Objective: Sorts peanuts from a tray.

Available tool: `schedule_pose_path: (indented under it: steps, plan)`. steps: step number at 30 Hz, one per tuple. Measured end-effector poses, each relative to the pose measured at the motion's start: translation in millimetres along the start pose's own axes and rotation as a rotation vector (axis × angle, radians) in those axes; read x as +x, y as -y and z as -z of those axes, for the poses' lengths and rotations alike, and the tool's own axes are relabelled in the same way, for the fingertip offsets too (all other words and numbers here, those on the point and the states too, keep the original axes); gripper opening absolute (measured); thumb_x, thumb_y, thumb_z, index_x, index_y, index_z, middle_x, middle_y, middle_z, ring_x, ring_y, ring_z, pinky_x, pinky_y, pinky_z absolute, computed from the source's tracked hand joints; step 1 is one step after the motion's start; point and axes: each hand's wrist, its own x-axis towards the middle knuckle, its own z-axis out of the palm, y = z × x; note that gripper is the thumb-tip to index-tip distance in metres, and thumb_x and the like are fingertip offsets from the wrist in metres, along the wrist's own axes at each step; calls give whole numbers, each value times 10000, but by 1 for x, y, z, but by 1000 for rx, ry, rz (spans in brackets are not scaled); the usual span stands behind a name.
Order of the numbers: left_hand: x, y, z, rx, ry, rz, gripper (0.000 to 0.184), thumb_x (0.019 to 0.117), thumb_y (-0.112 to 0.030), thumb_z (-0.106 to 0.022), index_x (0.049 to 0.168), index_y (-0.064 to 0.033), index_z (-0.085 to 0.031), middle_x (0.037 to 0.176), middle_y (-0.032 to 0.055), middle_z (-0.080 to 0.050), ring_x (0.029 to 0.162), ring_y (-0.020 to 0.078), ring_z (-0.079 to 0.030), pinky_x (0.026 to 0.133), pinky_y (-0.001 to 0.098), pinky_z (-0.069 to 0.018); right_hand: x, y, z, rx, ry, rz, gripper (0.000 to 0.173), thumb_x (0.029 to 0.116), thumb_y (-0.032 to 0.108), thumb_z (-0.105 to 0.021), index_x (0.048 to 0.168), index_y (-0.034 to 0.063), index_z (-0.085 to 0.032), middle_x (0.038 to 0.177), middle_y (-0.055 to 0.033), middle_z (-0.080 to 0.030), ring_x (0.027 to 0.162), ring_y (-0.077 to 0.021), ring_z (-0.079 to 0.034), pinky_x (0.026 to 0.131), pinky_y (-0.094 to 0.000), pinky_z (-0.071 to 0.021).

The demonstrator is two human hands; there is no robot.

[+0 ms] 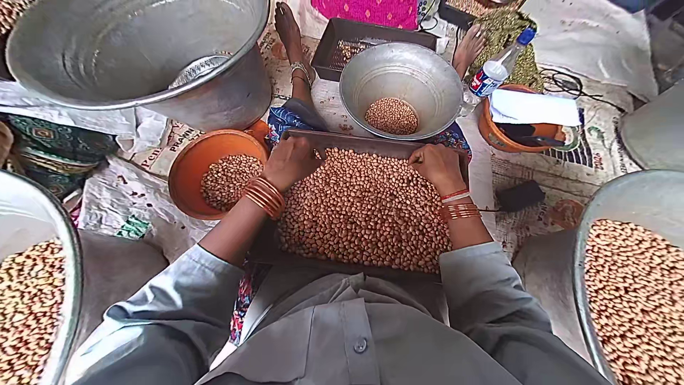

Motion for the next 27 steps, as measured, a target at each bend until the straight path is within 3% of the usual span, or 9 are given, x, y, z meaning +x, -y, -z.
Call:
schedule_pose_path:
  steps: [3,7,14,17,19,21,23,25,27]
  plan:
    - [12,-46,-3,-82,-9,-212,138,980,-162,-652,1043,-97,-756,934,192,-731,932,439,-700,826,675,-523,-1,6,0,-10,33,-7,118,907,173,-730,1003,158,-798,1000,-165,-753,975,-394,-702,786,-622,-511]
    - [27,-88,-24,-134,59,-345,163,988,-105,-617,1068,-84,-757,951,184,-732,950,397,-703,863,623,-533,-4,10,1,-25,91,-29,135,892,184,-751,1019,157,-791,1005,-164,-751,989,-392,-699,800,-619,-514]
    - [38,-64,-65,-192,4,-320,225,1013,-80,-555,1127,-79,-749,1092,189,-739,1037,412,-708,898,630,-541,1,-8,1,104,136,37,142,891,224,-755,995,128,-766,911,-128,-738,918,-349,-696,789,-600,-520]
    - [41,-52,-61,-241,-78,-337,192,994,-50,-585,1085,-62,-753,1084,162,-729,997,366,-711,866,595,-555,5,-5,3,418,87,113,101,923,130,-730,961,52,-677,802,-95,-681,711,-229,-668,700,-460,-546]
    - [43,-50,-61,-266,-82,-347,193,989,-41,-587,1080,-60,-757,1062,158,-731,988,354,-712,865,581,-559,5,2,2,513,71,145,94,935,78,-700,997,41,-641,802,-88,-664,672,-197,-671,671,-418,-586]
    - [43,-52,-63,-275,-49,-339,199,994,-45,-583,1085,-71,-758,1065,156,-737,1005,359,-713,881,585,-558,1,7,-2,452,-17,207,100,896,62,-704,996,57,-710,801,-90,-684,729,-224,-654,706,-458,-532]
    - [43,-55,-65,-271,-21,-332,206,994,-47,-581,1089,-83,-761,1073,155,-739,1010,367,-713,876,599,-553,-7,9,-8,304,-109,277,57,916,89,-720,963,95,-751,785,-107,-694,731,-288,-665,677,-522,-522]
    - [43,-56,-66,-276,-11,-336,207,999,-48,-578,1093,-81,-759,1076,159,-734,1009,369,-712,877,597,-555,-6,13,-12,153,-95,239,102,921,124,-710,996,129,-778,862,-125,-735,824,-337,-702,730,-561,-533]
    - [44,-56,-68,-294,-28,-347,198,1003,-52,-577,1084,-76,-757,1062,155,-732,995,360,-711,868,588,-558,-19,18,-11,113,-96,235,84,892,95,-755,973,112,-772,876,-167,-725,837,-388,-697,713,-592,-530]
